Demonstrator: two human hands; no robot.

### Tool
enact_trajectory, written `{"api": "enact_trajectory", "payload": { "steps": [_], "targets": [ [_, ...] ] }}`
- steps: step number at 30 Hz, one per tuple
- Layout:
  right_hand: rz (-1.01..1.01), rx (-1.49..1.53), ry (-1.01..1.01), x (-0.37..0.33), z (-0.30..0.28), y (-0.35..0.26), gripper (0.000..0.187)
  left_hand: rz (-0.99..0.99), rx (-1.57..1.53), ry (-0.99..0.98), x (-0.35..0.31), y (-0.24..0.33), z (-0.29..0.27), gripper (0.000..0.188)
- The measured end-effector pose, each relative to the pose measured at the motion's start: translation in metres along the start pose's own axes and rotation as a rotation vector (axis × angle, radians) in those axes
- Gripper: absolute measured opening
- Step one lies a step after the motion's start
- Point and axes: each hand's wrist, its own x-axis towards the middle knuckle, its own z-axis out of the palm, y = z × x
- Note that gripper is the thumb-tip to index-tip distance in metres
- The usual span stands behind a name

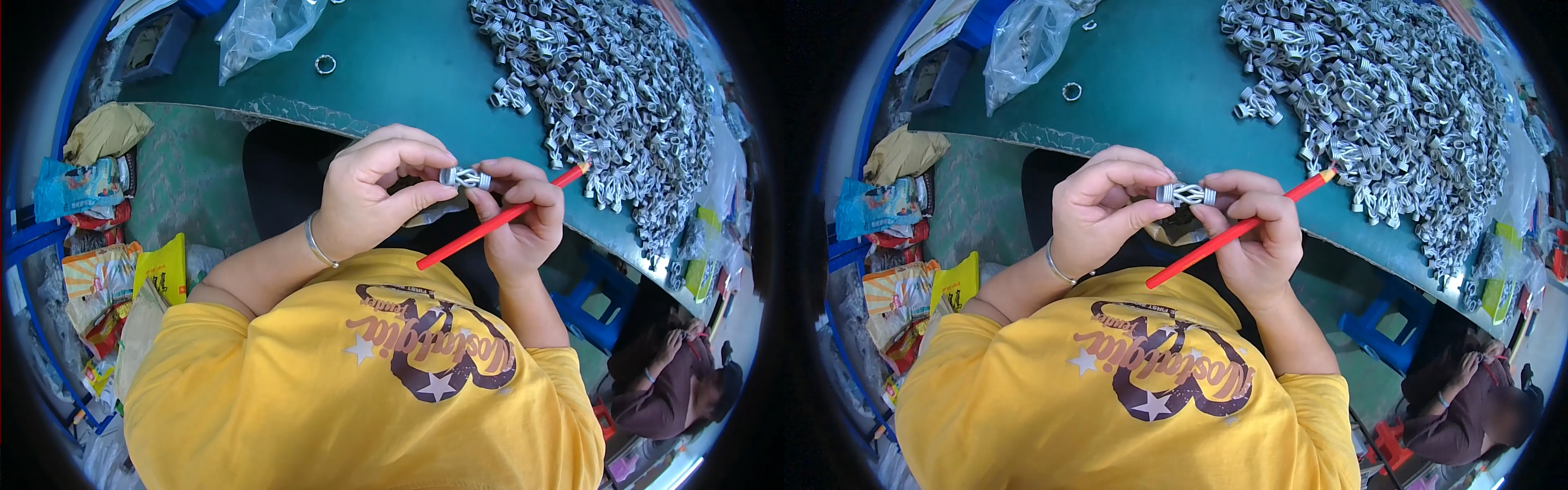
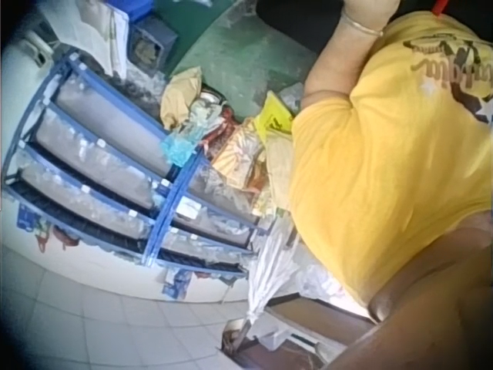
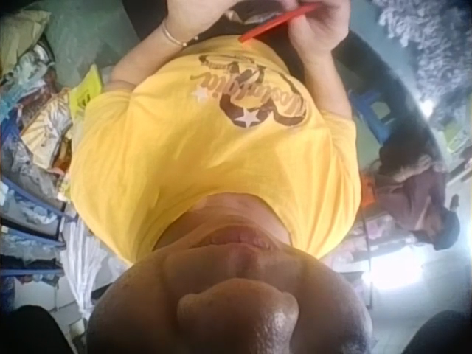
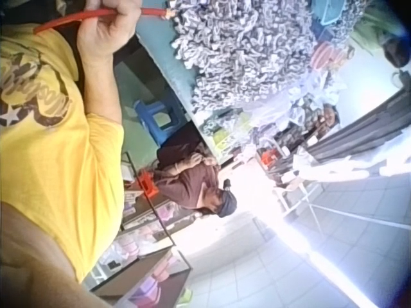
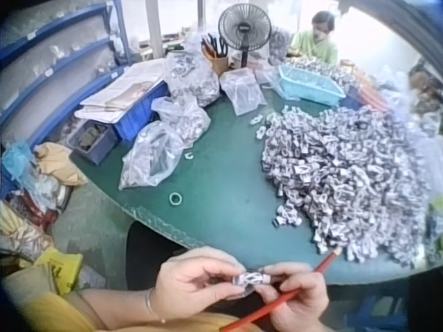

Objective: The person picks up small metal pieces from a pile and joins them together by hand and with a red tool, repeating this process for multiple sets of components.

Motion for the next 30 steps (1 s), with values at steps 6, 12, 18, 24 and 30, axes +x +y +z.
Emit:
{"api": "enact_trajectory", "payload": {
  "steps": [6, 12, 18, 24, 30],
  "targets": [
    [-0.08, 0.1, -0.032, 0.001, 0.001, -0.005, 0.042, -0.182, -0.115, -0.006, -0.01, -0.005, -0.005, 0.018],
    [-0.106, 0.07, -0.111, -0.001, 0.006, -0.006, 0.039, -0.296, -0.068, -0.113, -0.018, -0.01, -0.011, 0.021],
    [-0.221, -0.506, -0.209, 0.021, -0.003, -0.007, 0.027, -0.153, 0.333, -0.081, -0.021, -0.012, -0.021, 0.019],
    [-0.219, -0.922, -0.16, 0.062, -0.021, 0.023, 0.018, -0.148, 0.305, -0.098, -0.015, -0.007, -0.012, 0.013],
    [-0.142, -0.681, -0.231, 0.04, -0.017, 0.012, 0.023, -0.127, 0.315, -0.089, -0.012, -0.009, -0.014, 0.013]
  ]
}}
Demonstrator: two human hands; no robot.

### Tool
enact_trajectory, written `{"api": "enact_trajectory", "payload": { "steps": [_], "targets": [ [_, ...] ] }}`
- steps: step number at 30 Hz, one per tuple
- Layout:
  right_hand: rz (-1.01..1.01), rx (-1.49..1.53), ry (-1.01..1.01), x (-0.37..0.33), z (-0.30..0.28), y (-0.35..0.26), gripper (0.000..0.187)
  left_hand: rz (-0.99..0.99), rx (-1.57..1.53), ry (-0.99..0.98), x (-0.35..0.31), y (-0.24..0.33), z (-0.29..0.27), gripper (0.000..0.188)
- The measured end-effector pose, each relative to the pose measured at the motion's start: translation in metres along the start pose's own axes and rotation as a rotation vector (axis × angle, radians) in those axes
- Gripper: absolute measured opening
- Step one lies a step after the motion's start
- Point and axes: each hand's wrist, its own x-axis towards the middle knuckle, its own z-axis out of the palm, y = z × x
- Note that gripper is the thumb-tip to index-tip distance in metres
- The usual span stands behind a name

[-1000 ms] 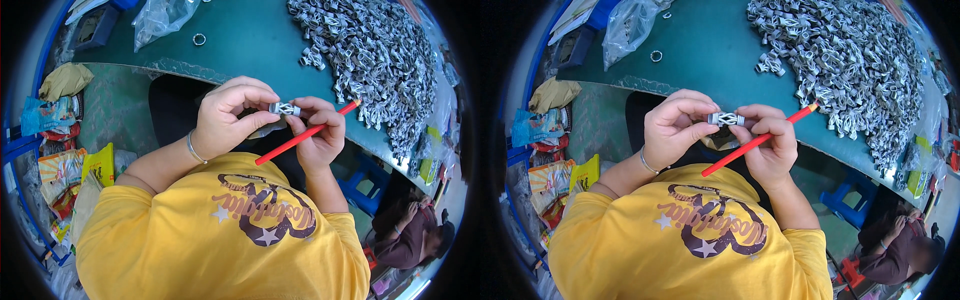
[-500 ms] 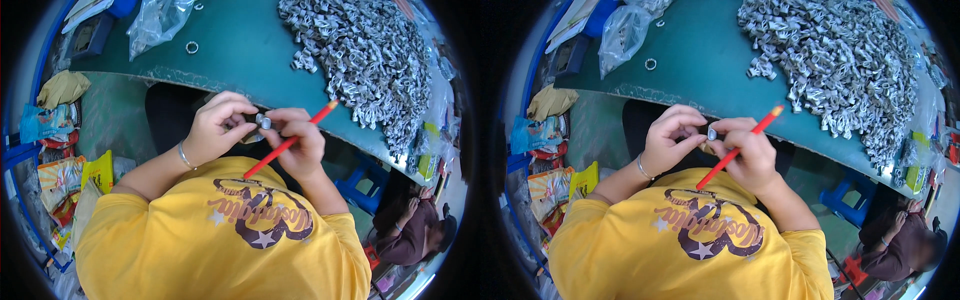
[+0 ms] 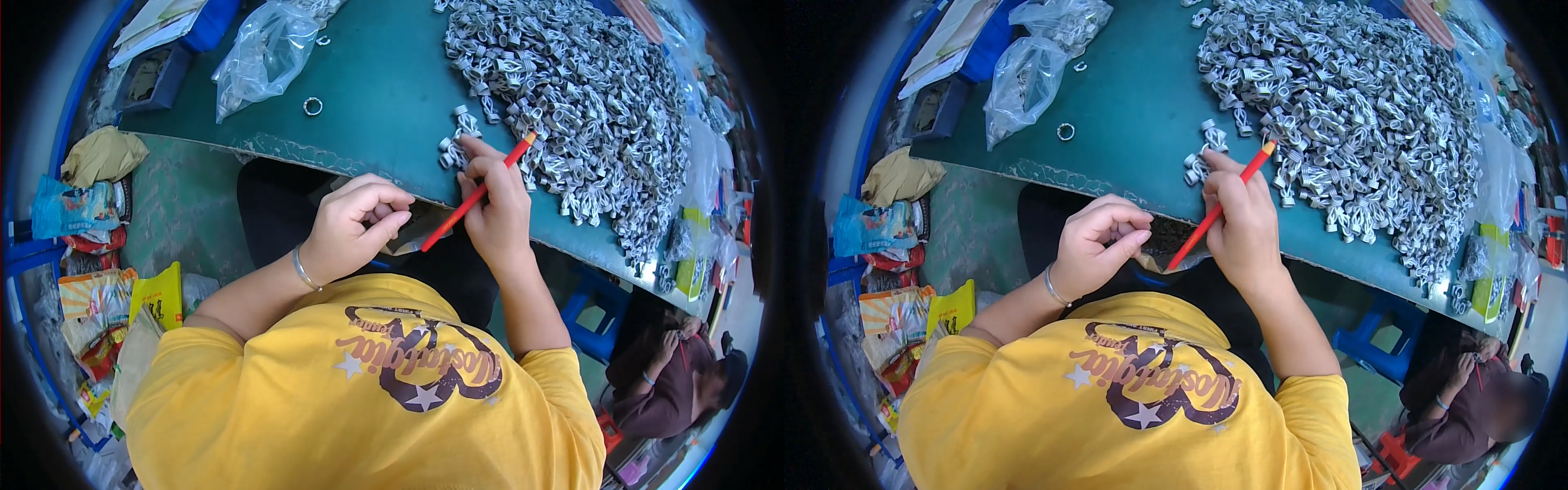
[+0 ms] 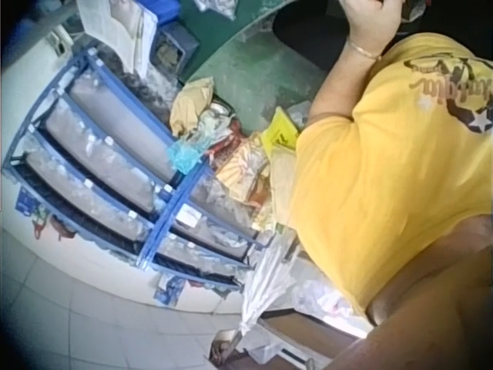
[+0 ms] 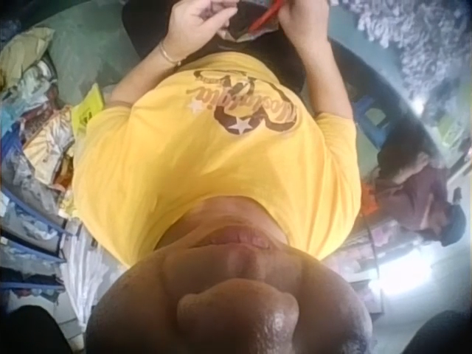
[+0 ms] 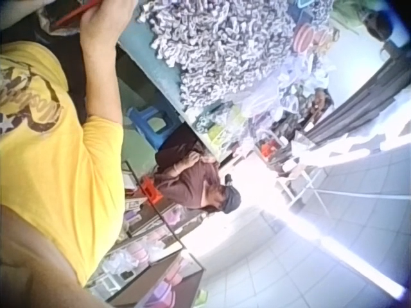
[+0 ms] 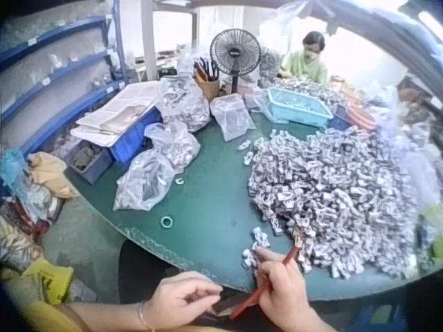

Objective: The person picks up small metal pieces from a pile and joins them together by hand and with a red tool, repeating this process for multiple sets of components.

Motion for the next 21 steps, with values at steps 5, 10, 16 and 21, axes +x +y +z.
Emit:
{"api": "enact_trajectory", "payload": {
  "steps": [5, 10, 16, 21],
  "targets": [
    [0.087, -0.132, 0.039, -0.006, -0.003, -0.008, 0.025, 0.042, 0.011, 0.026, 0.013, 0.005, 0.005, 0.013],
    [0.088, -0.093, 0.043, -0.011, 0.001, -0.003, 0.027, -0.175, -0.191, 0.043, 0.018, 0.007, 0.011, 0.023],
    [0.231, 0.583, 0.162, -0.021, 0.004, -0.021, 0.029, -0.425, -0.55, 0.068, 0.026, 0.016, 0.007, 0.026],
    [0.408, 0.982, 0.109, -0.026, 0.002, -0.023, 0.024, -0.128, -0.327, 0.046, 0.019, 0.012, 0.004, 0.021]
  ]
}}
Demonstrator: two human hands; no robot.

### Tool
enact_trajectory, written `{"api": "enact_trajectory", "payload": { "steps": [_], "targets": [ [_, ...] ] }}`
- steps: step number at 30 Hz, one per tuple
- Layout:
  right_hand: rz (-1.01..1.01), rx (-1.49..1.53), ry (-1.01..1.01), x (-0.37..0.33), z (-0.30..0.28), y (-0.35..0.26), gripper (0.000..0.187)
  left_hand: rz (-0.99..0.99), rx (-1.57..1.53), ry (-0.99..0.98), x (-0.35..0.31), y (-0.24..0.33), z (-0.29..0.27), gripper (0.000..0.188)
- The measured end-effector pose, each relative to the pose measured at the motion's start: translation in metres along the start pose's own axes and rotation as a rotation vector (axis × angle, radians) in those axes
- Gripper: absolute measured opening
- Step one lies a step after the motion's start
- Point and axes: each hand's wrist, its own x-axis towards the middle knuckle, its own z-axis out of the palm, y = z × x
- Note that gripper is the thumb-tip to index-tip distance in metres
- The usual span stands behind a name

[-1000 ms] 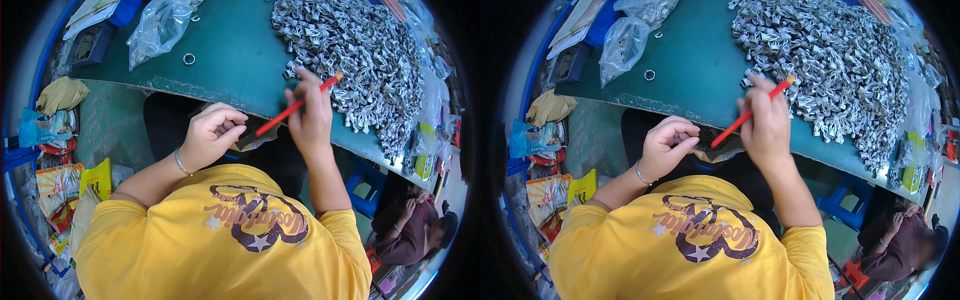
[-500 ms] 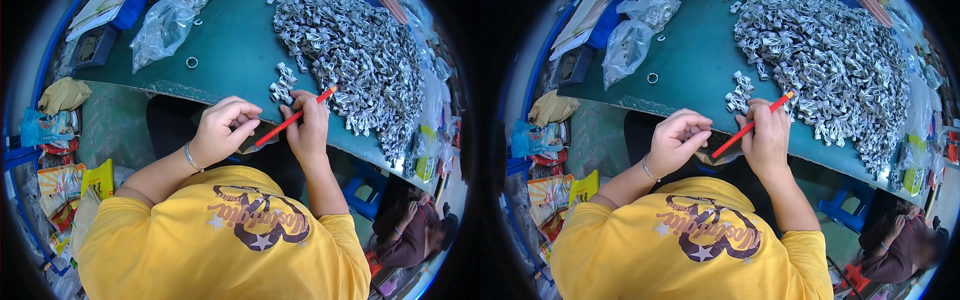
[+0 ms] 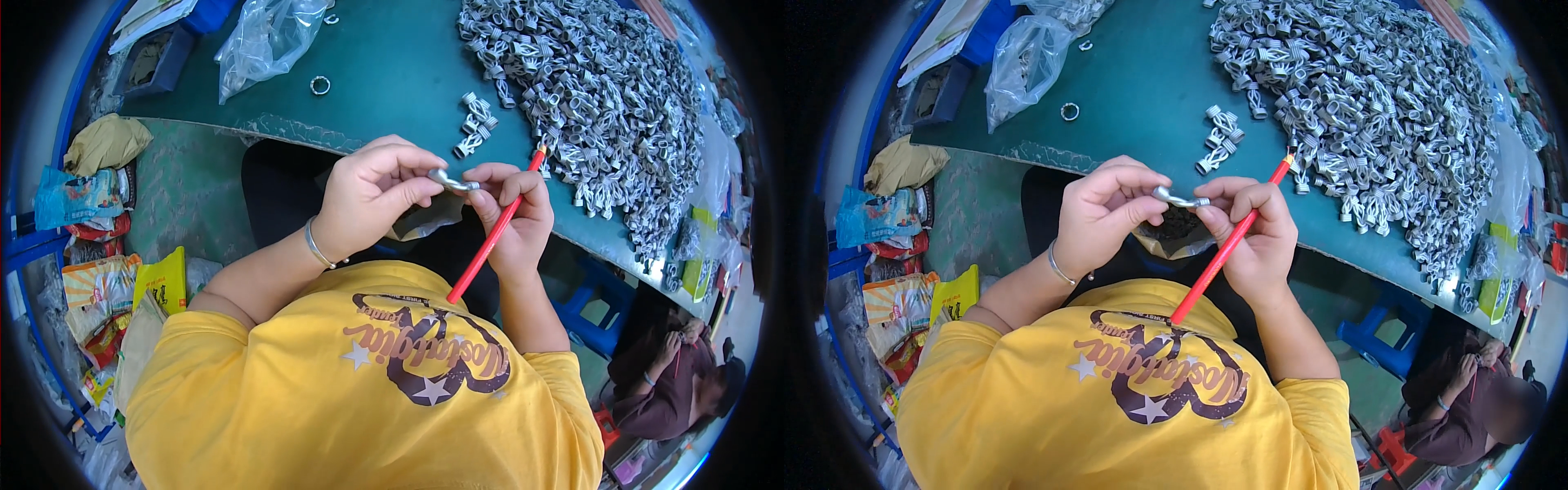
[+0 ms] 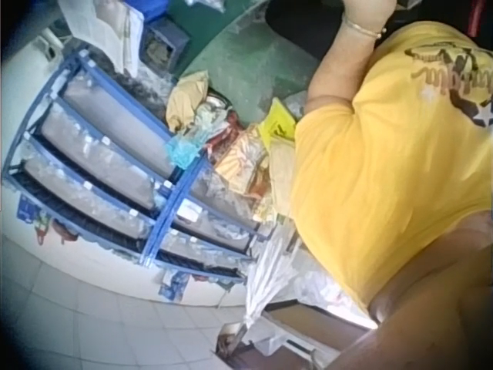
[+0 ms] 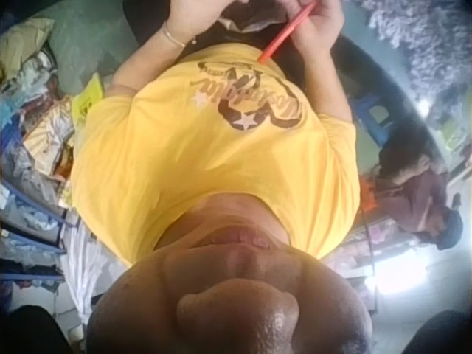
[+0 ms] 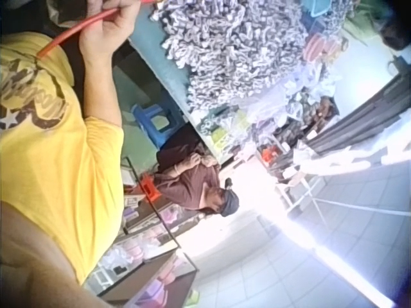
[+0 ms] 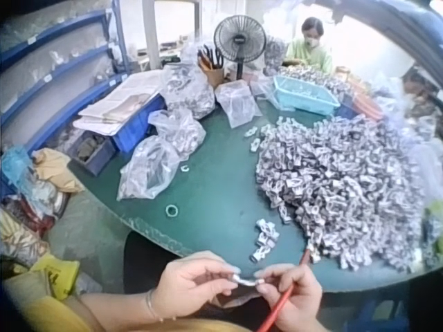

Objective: The person picks up small metal pieces from a pile and joins them together by hand and with a red tool, repeating this process for multiple sets of components.

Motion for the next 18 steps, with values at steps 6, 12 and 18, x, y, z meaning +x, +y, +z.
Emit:
{"api": "enact_trajectory", "payload": {
  "steps": [6, 12, 18],
  "targets": [
    [-0.095, 0.033, -0.031, -0.004, 0.0, 0.009, 0.026, 0.28, 0.205, -0.06, -0.005, 0.004, 0.005, 0.026],
    [-0.34, -0.154, -0.006, -0.006, 0.003, 0.004, 0.037, 0.026, -0.019, -0.011, -0.009, -0.007, 0.004, 0.02],
    [-0.39, -0.257, -0.076, -0.004, 0.009, 0.001, 0.04, -0.209, -0.245, -0.074, -0.015, -0.009, 0.004, 0.02]
  ]
}}
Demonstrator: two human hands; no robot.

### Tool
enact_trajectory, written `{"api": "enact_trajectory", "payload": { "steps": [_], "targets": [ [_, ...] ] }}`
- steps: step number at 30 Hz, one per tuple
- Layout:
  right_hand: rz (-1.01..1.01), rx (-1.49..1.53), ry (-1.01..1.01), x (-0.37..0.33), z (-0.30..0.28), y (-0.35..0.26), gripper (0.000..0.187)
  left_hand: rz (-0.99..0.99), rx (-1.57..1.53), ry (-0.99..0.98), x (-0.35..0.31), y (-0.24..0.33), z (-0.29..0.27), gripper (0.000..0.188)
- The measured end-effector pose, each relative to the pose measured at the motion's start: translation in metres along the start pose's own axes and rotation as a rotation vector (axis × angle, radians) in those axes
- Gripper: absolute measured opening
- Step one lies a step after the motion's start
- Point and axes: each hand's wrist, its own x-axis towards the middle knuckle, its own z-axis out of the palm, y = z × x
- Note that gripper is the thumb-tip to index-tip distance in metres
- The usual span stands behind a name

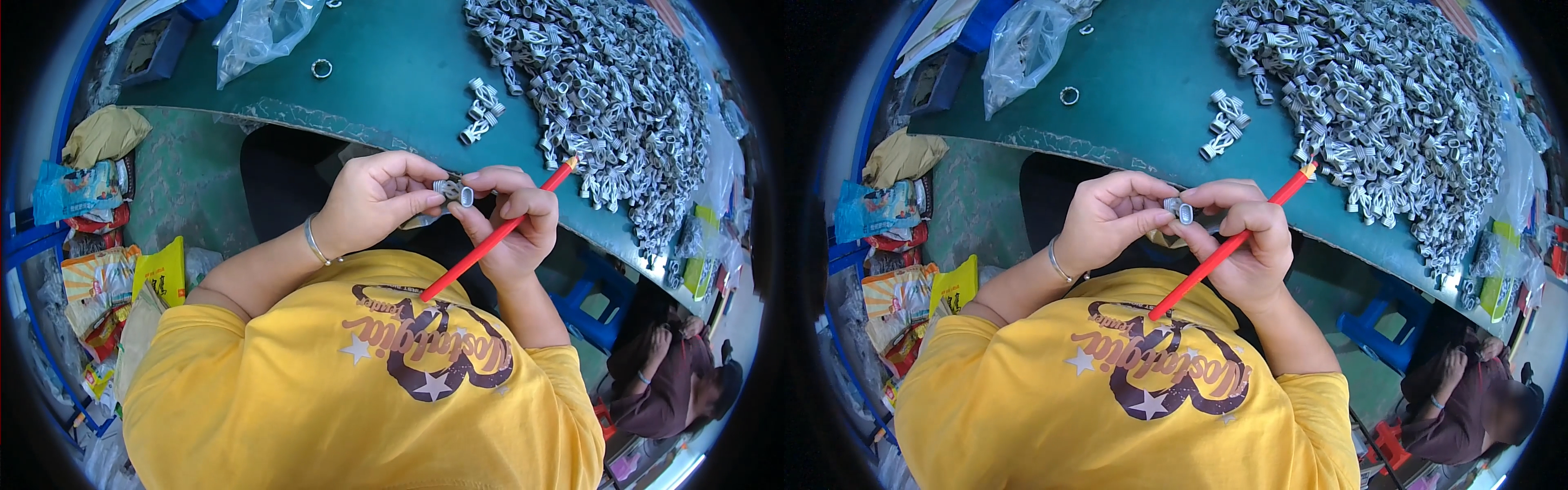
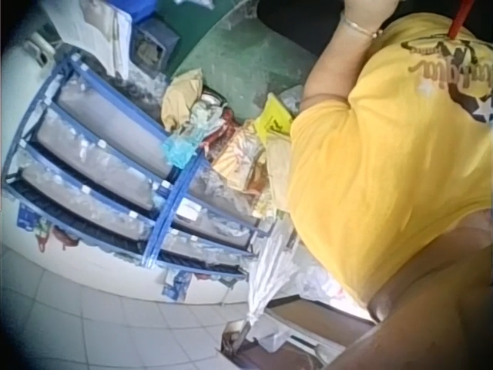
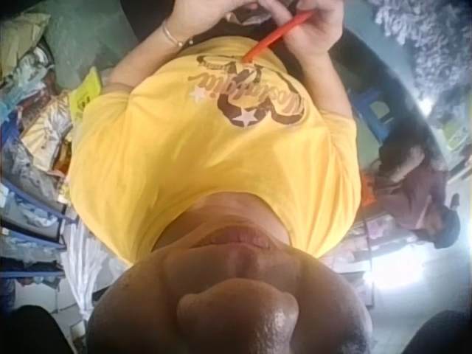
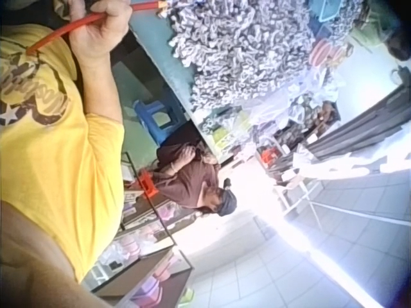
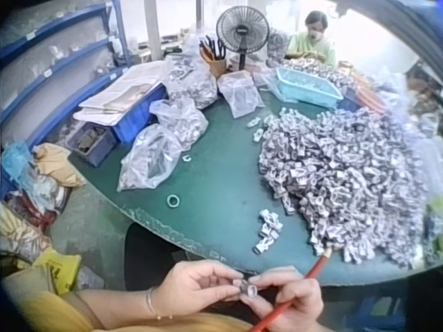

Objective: The person picks up small metal pieces from a pile and joins them together by hand and with a red tool, repeating this process for multiple sets of components.

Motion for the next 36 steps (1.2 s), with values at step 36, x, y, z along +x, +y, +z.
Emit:
{"api": "enact_trajectory", "payload": {
  "steps": [36],
  "targets": [
    [0.445, 0.431, 0.007, 0.005, -0.016, 0.009, 0.023, 0.359, 0.33, 0.037, 0.006, 0.014, 0.002, 0.024]
  ]
}}
